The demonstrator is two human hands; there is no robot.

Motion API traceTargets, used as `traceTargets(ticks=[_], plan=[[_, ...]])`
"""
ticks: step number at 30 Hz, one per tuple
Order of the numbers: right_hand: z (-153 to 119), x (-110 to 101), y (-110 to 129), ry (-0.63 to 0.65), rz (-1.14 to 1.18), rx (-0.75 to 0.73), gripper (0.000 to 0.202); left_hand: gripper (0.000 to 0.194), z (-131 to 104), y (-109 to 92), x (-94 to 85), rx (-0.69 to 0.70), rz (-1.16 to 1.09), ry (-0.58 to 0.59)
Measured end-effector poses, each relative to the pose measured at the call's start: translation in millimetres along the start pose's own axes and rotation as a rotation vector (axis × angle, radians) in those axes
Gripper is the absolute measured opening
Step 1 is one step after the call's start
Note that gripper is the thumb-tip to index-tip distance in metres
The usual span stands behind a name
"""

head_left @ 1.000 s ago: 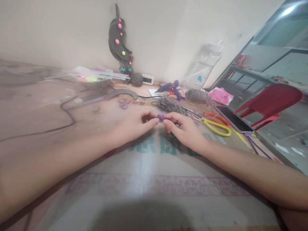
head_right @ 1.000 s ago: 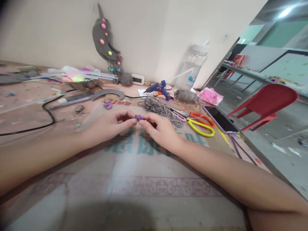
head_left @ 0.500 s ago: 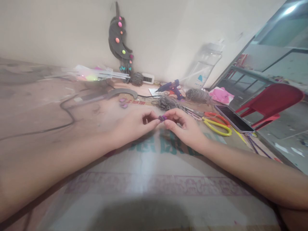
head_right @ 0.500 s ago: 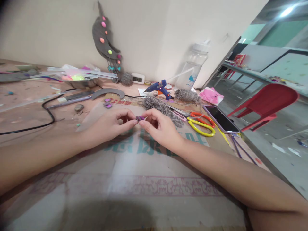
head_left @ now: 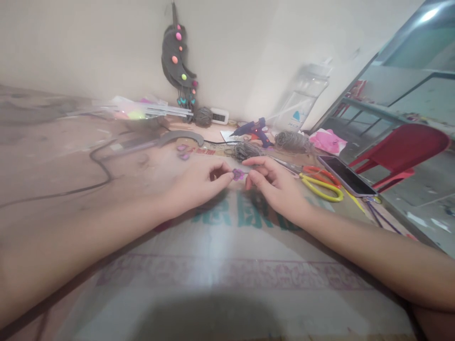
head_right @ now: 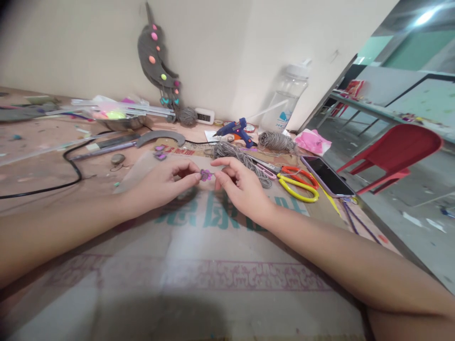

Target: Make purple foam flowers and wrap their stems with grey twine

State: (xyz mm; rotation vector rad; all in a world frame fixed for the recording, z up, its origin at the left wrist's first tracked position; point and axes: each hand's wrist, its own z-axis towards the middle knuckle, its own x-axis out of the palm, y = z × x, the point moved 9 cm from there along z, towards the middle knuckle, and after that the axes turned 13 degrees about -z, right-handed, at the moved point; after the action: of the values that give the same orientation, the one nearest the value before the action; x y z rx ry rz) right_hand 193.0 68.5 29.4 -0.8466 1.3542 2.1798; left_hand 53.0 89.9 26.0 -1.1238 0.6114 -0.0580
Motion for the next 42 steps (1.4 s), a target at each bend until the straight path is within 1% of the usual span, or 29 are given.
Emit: traceTargets(ticks=[2, 4, 7, 11, 13, 16, 18, 20, 23, 25, 28, 31, 33, 36, 40, 42], plan=[[0, 1, 1, 0.016, 0.006, -0.014, 0.021, 0.024, 0, 1, -0.1, -0.003, 0.003, 0.003], [1, -3, 0, 0.000, -0.012, -0.028, 0.024, 0.024, 1, 2, 0.5, -0.015, -0.004, 0.010], [4, -19, -3, -0.087, -0.065, -0.038, 0.025, 0.024, 0, 6, 1.8, -0.058, -0.030, 0.017], [13, -43, -16, -0.198, -0.122, 0.001, 0.014, 0.024, 0, 10, 2.9, -0.077, -0.054, 0.013], [18, -53, -23, -0.217, -0.195, 0.011, 0.012, 0.027, 0, 13, 4.5, -0.086, -0.060, 0.024], [27, -64, -34, -0.221, -0.290, 0.010, 0.011, 0.025, 1, 18, 6.0, -0.110, -0.084, 0.030], [36, -71, -43, -0.226, -0.298, 0.012, 0.019, 0.024, 1, 20, 5.1, -0.118, -0.094, 0.017], [47, -75, -52, -0.216, -0.302, 0.033, 0.032, 0.024, 2, 20, 5.7, -0.121, -0.101, 0.026], [72, -79, -68, -0.166, -0.378, 0.127, 0.047, 0.025, 2, 22, 6.8, -0.129, -0.110, 0.042], [91, -80, -77, -0.139, -0.415, 0.177, 0.053, 0.025, 2, 23, 6.4, -0.129, -0.101, 0.037], [117, -81, -91, -0.118, -0.457, 0.239, 0.047, 0.025, 1, 24, 6.5, -0.121, -0.095, 0.038], [135, -71, -105, -0.068, -0.490, 0.287, 0.038, 0.025, 1, 23, 6.3, -0.124, -0.094, 0.042], [141, -62, -111, -0.045, -0.498, 0.297, 0.037, 0.025, 1, 22, 6.1, -0.128, -0.084, 0.046], [144, -52, -116, -0.053, -0.515, 0.317, 0.038, 0.025, 1, 21, 6.4, -0.126, -0.083, 0.053], [141, -55, -115, -0.065, -0.519, 0.360, 0.028, 0.025, 1, 23, 6.3, -0.135, -0.103, 0.042], [138, -61, -109, -0.052, -0.496, 0.378, 0.029, 0.024, 1, 24, 6.3, -0.133, -0.112, 0.037]])
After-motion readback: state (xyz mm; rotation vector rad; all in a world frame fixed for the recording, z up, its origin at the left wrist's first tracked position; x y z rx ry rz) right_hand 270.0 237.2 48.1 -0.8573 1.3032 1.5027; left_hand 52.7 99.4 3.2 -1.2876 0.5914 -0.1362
